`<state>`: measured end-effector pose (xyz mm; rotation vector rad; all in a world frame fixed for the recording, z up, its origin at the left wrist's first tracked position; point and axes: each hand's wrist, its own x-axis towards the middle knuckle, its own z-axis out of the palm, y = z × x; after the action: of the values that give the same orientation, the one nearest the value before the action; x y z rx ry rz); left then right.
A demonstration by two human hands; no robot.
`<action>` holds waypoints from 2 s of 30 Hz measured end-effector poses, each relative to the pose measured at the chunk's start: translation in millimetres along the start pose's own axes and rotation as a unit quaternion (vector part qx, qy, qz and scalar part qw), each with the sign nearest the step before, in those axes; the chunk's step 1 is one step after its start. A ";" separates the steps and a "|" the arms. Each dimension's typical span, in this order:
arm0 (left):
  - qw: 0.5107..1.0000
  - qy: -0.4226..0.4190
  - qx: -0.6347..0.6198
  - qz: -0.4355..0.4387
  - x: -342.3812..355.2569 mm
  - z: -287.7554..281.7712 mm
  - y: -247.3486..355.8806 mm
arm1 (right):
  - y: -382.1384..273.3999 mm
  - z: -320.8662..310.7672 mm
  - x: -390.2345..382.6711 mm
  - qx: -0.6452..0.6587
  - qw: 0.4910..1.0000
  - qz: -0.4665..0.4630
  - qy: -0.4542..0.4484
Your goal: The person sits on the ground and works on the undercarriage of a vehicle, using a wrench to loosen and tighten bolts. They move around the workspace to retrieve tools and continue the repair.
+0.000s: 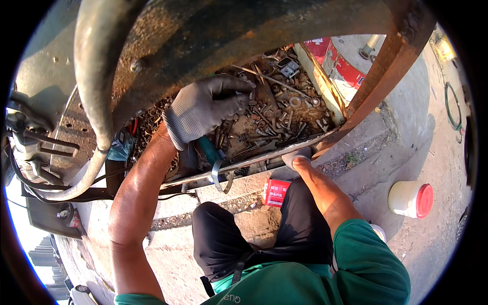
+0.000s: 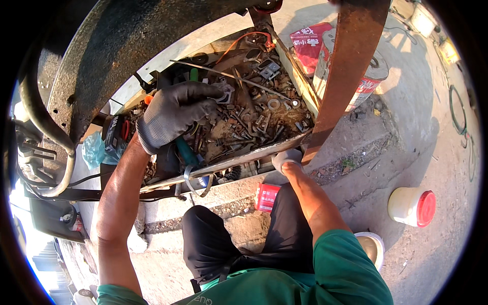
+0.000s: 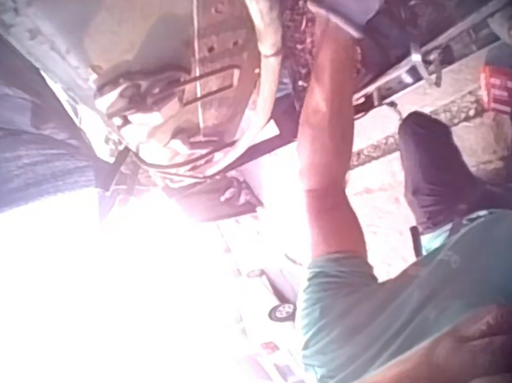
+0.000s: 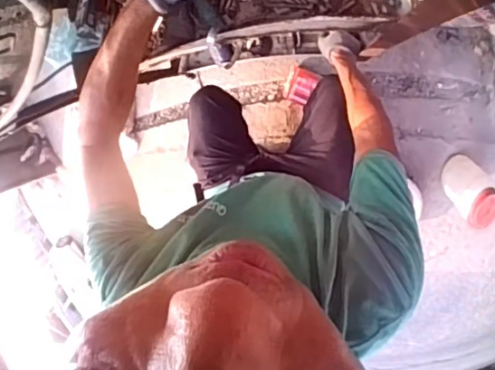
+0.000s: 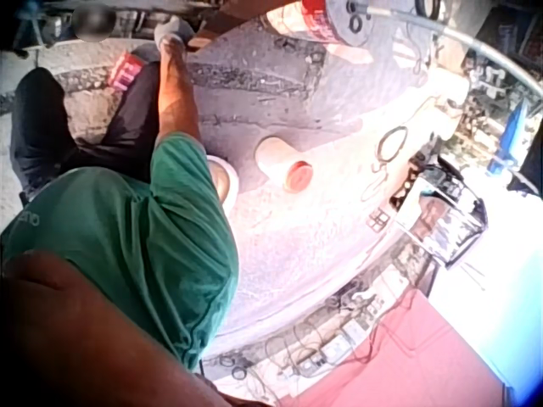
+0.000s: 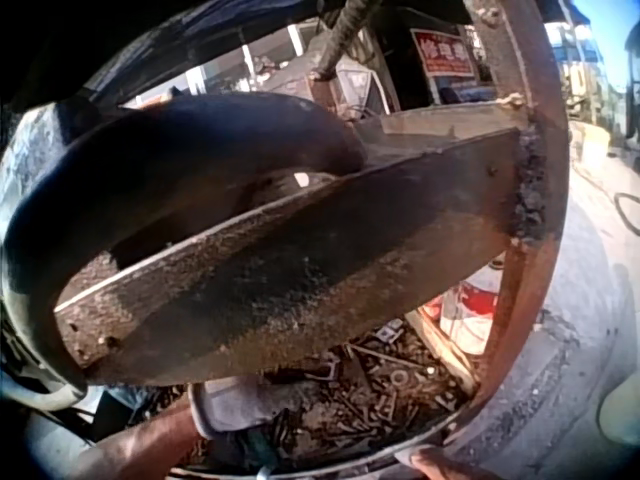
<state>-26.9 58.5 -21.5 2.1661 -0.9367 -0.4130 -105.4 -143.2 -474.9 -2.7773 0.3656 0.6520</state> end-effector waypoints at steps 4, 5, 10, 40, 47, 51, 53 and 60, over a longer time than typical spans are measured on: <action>0.926 -0.062 0.315 0.200 -7.0 16.3 4.9 | 3.8 7.8 1.7 0.001 1.000 -0.008 0.013; 0.918 -0.075 0.326 0.214 -8.8 21.9 2.2 | -2.3 -8.3 -5.0 0.013 0.999 0.001 -0.049; 0.895 -0.106 0.360 0.242 8.1 44.9 8.6 | 28.6 31.5 14.4 -0.003 0.996 -0.011 0.091; 0.938 0.092 0.333 -0.006 74.3 -5.1 -9.8 | 20.8 54.2 29.0 0.016 0.996 -0.027 0.087; 0.940 0.006 0.340 -0.007 74.7 8.1 -9.7 | 74.1 78.9 38.4 -0.060 0.984 -0.022 0.168; 0.901 0.027 0.434 0.004 50.3 3.9 -19.6 | 5.8 61.2 38.1 -0.016 0.991 -0.066 0.113; 0.914 -0.042 0.403 -0.016 47.2 20.6 -9.6 | 4.6 56.8 30.0 -0.019 0.989 -0.058 0.137; 0.957 -0.090 0.208 0.181 23.7 70.3 15.2 | 1.3 28.9 4.8 -0.005 0.980 -0.046 0.191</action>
<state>-55.9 -0.9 -58.5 2.2761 -1.6115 -0.2499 -113.1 -136.3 -502.4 -2.9018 0.3053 0.0940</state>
